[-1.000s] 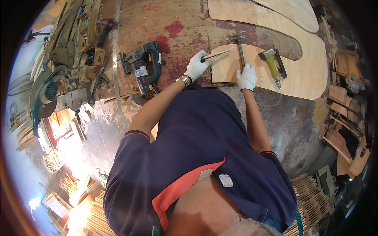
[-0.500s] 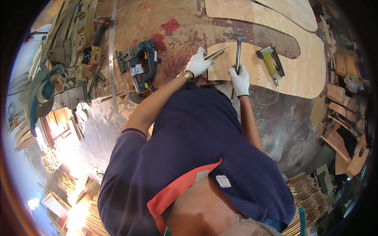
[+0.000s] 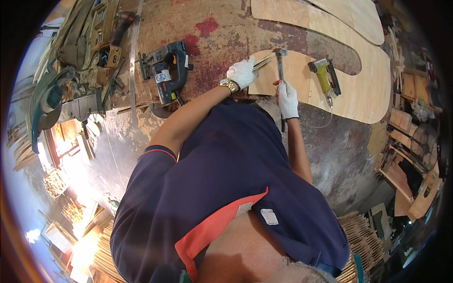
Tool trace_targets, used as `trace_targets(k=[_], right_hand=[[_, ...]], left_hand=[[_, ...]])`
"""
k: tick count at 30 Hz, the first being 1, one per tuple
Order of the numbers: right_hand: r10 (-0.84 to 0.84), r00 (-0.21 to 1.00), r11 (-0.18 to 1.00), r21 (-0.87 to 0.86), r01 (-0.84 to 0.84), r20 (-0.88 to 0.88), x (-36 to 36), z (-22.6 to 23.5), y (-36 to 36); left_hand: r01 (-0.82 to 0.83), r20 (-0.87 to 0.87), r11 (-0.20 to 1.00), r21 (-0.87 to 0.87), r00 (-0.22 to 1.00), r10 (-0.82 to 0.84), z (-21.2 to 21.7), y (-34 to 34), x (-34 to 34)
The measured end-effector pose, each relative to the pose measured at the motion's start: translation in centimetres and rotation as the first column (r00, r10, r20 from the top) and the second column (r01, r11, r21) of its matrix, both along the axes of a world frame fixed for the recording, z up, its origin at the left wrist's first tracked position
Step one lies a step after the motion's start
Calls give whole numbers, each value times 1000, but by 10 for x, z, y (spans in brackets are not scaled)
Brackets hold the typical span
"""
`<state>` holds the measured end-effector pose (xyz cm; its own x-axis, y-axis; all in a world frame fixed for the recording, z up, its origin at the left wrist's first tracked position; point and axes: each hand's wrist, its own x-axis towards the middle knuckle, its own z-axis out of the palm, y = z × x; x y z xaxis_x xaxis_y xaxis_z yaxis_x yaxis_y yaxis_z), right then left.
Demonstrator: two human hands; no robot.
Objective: The person uses a jigsaw to cut a curved wooden piece, then uses a nail gun to attach a smaller wooden strip to the larger piece. The person also uses a hammer to adjust the strip and inspects the assembly.
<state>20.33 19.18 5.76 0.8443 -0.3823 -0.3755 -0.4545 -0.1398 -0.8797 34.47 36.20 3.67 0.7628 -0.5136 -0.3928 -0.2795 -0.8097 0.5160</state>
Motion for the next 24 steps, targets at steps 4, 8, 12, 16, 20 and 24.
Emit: trace_targets(k=[4, 8, 12, 16, 20, 24], right_hand=[[64, 997, 972, -228, -53, 41, -6, -20, 10], [76, 997, 957, -279, -76, -12, -9, -35, 13], [87, 996, 957, -274, -93, -32, -13, -42, 11], [102, 994, 948, -299, -108, -36, -11, -42, 10], [217, 973, 868, -439, -231, -83, -1, -27, 1], [195, 978, 900, -383, -207, -70, -5, -10, -3]], left_hand=[[7, -22, 1000, 4, 1000, -7, 0, 0, 4], [15, -38, 1000, 0, 999, -15, 3, 1, 6], [12, 3, 1000, -14, 1000, -12, 2, 2, 5], [34, -26, 999, 33, 999, -33, 0, 2, 6], [73, 9, 997, -14, 997, -73, 10, 6, 12], [47, 32, 997, -58, 998, -45, 25, 8, 14]])
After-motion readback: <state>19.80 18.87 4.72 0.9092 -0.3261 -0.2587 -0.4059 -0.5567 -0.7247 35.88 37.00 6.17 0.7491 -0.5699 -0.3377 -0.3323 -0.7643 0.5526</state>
